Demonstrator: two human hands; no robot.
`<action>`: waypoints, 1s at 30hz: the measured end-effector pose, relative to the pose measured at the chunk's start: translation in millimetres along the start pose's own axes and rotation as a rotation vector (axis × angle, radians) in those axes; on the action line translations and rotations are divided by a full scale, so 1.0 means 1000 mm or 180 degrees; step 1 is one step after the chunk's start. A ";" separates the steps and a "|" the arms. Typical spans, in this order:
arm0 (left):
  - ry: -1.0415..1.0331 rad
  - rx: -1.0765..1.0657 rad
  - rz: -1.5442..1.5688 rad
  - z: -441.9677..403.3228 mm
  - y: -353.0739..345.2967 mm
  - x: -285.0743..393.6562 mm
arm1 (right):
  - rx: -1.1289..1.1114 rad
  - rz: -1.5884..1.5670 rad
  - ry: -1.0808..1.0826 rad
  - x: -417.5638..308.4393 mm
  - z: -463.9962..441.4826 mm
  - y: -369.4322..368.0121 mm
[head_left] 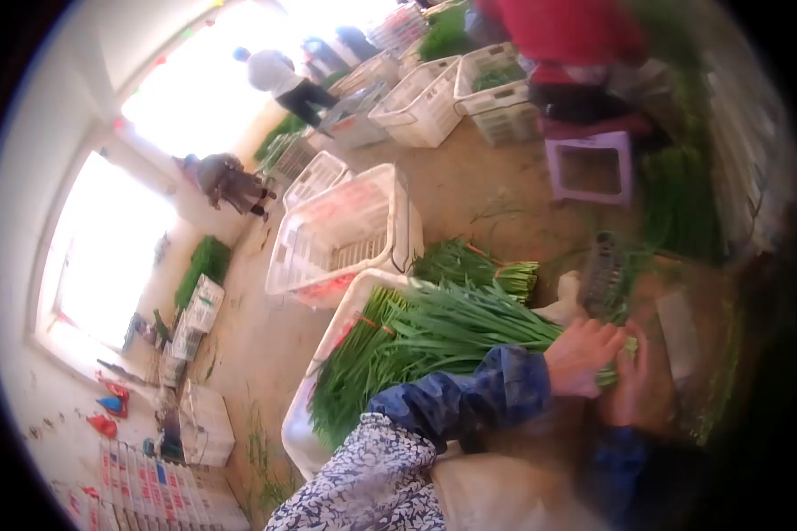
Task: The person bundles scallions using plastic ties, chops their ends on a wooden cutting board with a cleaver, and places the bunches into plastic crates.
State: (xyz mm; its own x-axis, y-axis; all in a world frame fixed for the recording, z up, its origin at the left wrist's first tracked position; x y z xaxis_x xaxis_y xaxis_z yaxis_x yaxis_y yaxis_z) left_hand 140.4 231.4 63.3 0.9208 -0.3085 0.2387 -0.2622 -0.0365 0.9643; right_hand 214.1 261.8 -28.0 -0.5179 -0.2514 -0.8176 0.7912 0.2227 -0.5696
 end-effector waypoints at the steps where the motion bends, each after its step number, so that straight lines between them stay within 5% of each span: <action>1: 0.0077 0.0030 0.0032 0.003 -0.002 0.000 | -0.0052 0.0046 -0.0055 0.004 0.002 0.004; 7: -0.0090 0.0896 -0.0423 0.032 0.037 0.001 | 0.0043 -0.0318 -0.0011 0.019 -0.001 0.014; 10: 0.0406 0.0232 -0.0094 0.045 0.017 -0.023 | -0.0156 -0.0361 -0.0097 0.024 -0.007 0.016; 21: 0.0342 0.0554 -0.0242 0.092 0.061 -0.034 | -0.0377 0.0260 0.0673 -0.026 0.016 -0.033; 23: 0.0366 0.0478 0.0213 0.088 0.060 -0.046 | -0.0227 0.0029 0.0383 -0.026 0.012 -0.040; 28: -0.0213 0.1837 -0.0065 0.053 0.144 -0.061 | -0.0702 0.0934 0.1473 -0.135 -0.024 -0.128; 29: -0.0418 0.2011 -0.0065 0.045 0.167 -0.069 | -0.1008 0.1342 0.2231 -0.166 -0.024 -0.162; 30: -0.0670 0.2175 -0.0104 0.038 0.192 -0.073 | -0.1229 0.1415 0.1792 -0.168 -0.069 -0.139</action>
State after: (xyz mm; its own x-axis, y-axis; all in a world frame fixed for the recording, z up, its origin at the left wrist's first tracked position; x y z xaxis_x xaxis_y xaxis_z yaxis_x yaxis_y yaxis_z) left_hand 11.8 210.9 227.0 0.8741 -0.4714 0.1173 -0.4211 -0.6148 0.6669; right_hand 169.1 337.8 182.7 -0.3489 0.4253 -0.8351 0.8467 0.5250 -0.0864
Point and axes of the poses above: each hand's wrist, its own z-axis away from the middle knuckle, its own y-axis out of the back of the hand, x = y × z, the point moved 9 cm from there along -z, towards the middle knuckle, and after that the axes turned 2 degrees about -y, right-handed, at the moved point
